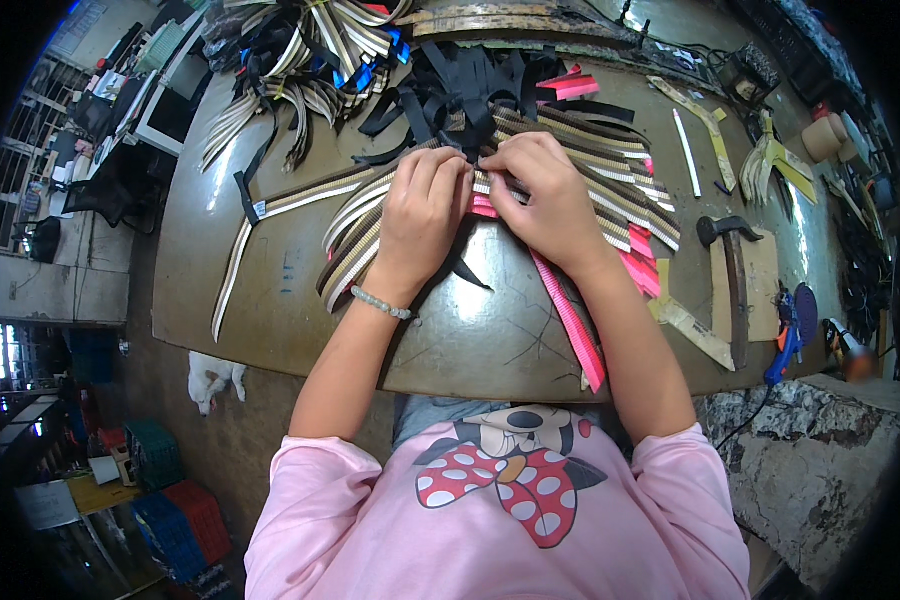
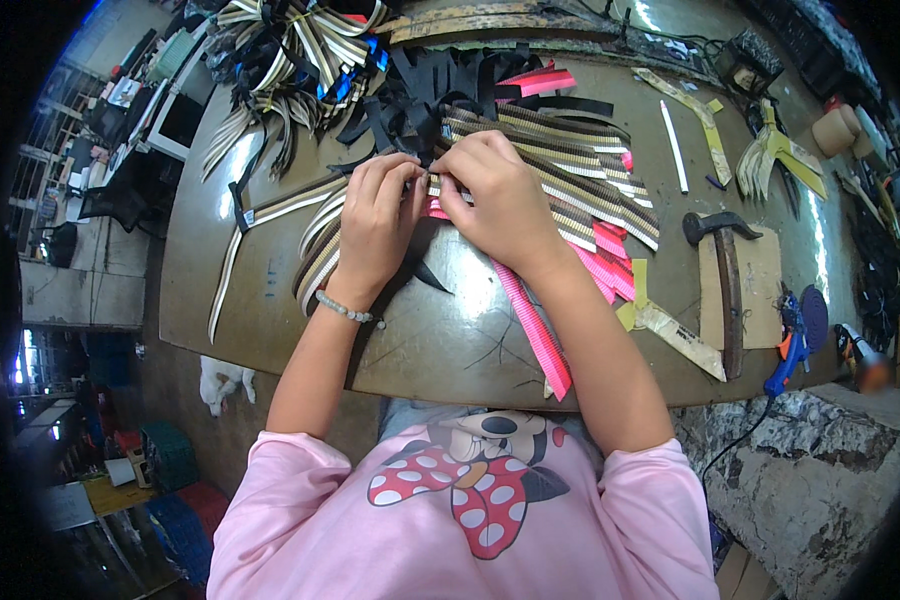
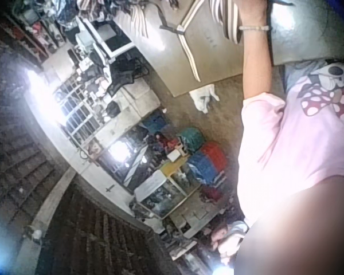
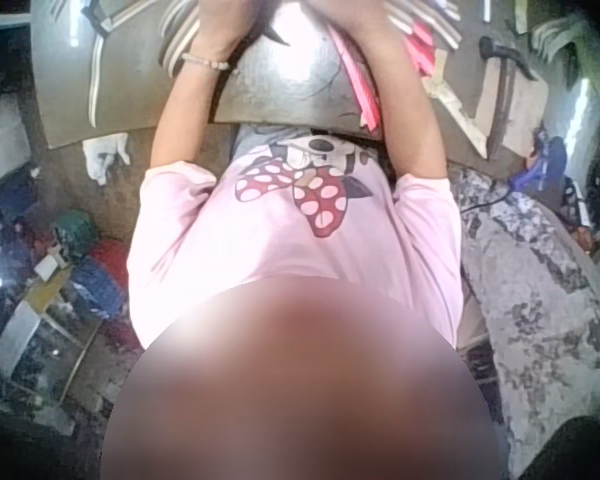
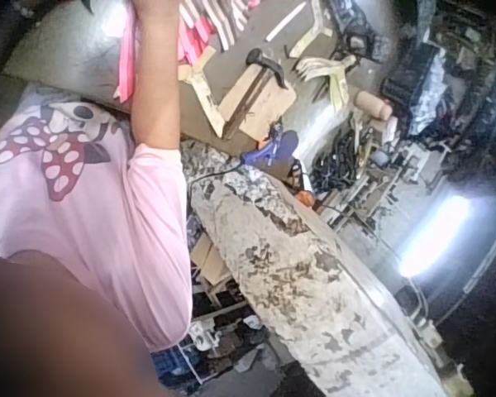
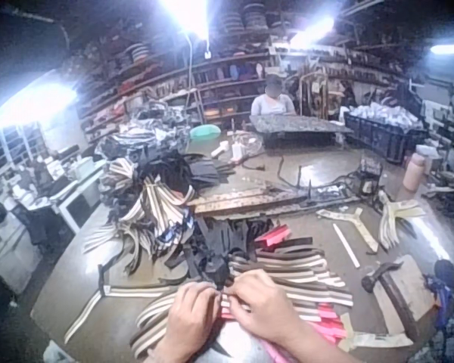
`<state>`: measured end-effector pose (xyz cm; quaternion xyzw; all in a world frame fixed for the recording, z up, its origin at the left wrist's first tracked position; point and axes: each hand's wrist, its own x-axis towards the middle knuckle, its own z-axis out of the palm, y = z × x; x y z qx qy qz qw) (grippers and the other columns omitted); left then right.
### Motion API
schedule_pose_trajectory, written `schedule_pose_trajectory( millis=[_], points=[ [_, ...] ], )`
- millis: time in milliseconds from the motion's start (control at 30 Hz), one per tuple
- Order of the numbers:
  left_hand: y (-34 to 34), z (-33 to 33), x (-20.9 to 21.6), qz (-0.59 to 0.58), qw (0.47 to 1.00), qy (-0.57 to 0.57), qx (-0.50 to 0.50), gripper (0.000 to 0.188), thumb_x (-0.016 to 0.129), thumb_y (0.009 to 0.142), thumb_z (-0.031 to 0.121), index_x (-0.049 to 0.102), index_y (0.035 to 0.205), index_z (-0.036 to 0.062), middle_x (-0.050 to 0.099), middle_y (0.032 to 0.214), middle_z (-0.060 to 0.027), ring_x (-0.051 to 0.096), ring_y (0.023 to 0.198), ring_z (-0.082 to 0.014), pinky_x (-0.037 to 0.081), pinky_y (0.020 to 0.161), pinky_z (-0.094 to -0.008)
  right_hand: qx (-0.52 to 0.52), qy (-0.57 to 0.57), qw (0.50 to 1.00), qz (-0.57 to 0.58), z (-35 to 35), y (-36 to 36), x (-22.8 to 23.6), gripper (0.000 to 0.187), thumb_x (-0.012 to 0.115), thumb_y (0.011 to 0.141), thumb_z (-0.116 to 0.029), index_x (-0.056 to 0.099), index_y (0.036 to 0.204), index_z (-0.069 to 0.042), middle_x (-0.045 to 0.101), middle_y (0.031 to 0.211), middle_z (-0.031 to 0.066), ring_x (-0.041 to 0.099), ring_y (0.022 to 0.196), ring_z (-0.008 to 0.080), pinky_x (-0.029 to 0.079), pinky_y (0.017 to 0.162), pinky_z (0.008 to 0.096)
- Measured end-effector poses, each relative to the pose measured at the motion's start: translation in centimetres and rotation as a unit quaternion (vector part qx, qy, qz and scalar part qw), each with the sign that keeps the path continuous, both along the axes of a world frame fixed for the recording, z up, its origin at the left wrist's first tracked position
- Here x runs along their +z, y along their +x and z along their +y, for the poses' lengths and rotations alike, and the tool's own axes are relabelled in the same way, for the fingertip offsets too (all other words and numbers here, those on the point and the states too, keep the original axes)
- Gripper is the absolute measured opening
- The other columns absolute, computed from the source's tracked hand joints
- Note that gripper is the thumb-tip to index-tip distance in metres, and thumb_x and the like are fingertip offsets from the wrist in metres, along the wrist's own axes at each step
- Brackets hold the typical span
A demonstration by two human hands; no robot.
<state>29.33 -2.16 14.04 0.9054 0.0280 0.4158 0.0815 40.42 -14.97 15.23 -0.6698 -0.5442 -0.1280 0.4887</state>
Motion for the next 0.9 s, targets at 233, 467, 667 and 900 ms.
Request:
schedule_pose_trajectory(
  millis=[233, 467, 667, 900],
  points=[
    [-2.0, -1.8, 3.4, 0.055, 0.985, -0.149, -0.071, 0.009, 0.056, 0.088, 0.007, 0.055, 0.083, -0.0008, 0.057, 0.083, -0.0149, 0.055, 0.076, -0.0306, 0.046, 0.07, -0.0375, 0.078, 0.08, 0.923, 0.367, -0.1, 0.6, -0.2, 0.01, 0.06, 0.089, -0.006, 0.064, 0.097, -0.001, 0.065, 0.093, 0.0081, 0.064, 0.087, 0.0163, 0.054, 0.079, 0.0305],
    [-0.8, -1.0, 4.7, 0.196, 0.962, -0.14, -0.13, 0.024, 0.057, 0.086, 0.005, 0.064, 0.108, 0.0008, 0.062, 0.112, -0.0168, 0.059, 0.104, -0.0291, 0.045, 0.091, -0.0365, 0.1, 0.149, 0.844, 0.505, 0.3, 1.7, -0.8, 0.015, 0.049, 0.098, -0.008, 0.051, 0.109, 0.002, 0.059, 0.103, 0.0096, 0.067, 0.091, 0.019, 0.058, 0.077, 0.0281],
    [3.4, 3.6, 6.4, 0.09, 0.994, -0.065, 0.019, 0.062, 0.05, 0.086, 0.002, 0.031, 0.146, 0.0059, 0.033, 0.146, -0.0269, 0.036, 0.132, -0.0431, 0.032, 0.11, -0.043, 0.062, 0.153, 0.857, 0.488, 0.1, 1.3, -0.5, 0.016, 0.046, 0.099, -0.008, 0.049, 0.111, 0.003, 0.058, 0.103, 0.0108, 0.069, 0.089, 0.0208, 0.06, 0.074, 0.0287],
    [0.0, 0.9, 3.4, 0.147, 0.979, -0.121, 0.068, 0.033, 0.069, 0.083, 0.023, 0.065, 0.111, 0.0059, 0.059, 0.109, -0.0119, 0.053, 0.106, -0.0314, 0.042, 0.091, -0.0414, 0.073, 0.149, 0.857, 0.488, 0.2, 1.3, -0.8, 0.018, 0.051, 0.098, -0.01, 0.05, 0.111, 0.003, 0.057, 0.106, 0.0112, 0.068, 0.091, 0.0219, 0.059, 0.077, 0.0295]
  ],
)
